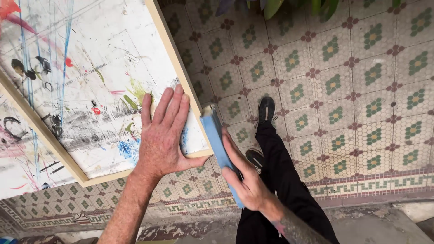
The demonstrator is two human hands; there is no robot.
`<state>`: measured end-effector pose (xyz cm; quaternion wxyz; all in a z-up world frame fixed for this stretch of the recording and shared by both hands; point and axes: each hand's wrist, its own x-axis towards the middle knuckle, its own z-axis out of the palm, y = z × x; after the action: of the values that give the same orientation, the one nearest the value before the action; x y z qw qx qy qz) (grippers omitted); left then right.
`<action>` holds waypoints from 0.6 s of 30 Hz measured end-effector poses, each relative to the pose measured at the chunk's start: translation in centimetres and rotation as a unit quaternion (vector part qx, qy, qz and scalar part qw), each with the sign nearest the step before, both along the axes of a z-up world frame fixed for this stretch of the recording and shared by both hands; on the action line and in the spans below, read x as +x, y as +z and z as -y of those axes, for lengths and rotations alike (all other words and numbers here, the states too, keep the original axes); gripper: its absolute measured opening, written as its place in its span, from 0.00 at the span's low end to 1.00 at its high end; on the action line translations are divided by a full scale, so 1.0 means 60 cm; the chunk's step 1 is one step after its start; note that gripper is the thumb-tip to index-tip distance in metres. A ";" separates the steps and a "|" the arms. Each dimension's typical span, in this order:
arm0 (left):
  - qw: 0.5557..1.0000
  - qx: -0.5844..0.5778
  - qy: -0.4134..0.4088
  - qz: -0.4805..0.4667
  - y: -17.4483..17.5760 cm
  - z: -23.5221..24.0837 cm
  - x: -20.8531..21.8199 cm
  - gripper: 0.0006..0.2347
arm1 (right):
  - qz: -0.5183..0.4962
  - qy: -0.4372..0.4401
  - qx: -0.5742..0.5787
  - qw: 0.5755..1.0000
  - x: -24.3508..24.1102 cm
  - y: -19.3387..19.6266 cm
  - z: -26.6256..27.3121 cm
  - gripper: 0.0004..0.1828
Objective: Sanding the edges of a wooden picture frame with a sanding block
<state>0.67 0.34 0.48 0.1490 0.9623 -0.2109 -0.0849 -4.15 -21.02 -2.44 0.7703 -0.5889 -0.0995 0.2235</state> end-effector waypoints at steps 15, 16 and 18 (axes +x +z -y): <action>0.999 0.023 0.014 -0.030 -0.013 -0.009 0.004 0.47 | -0.046 -0.046 -0.026 0.998 0.055 -0.003 -0.026 0.29; 0.999 0.029 0.013 -0.033 -0.017 -0.011 0.006 0.47 | -0.036 -0.046 -0.031 0.998 0.078 -0.006 -0.034 0.29; 0.998 0.023 0.007 -0.050 -0.007 -0.003 -0.012 0.47 | -0.041 -0.051 -0.049 0.997 0.148 -0.004 -0.063 0.29</action>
<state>-0.07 0.51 0.05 0.1381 0.9614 -0.1944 -0.1370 4.70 -17.26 -2.66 0.7544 -0.6205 -0.0263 0.2127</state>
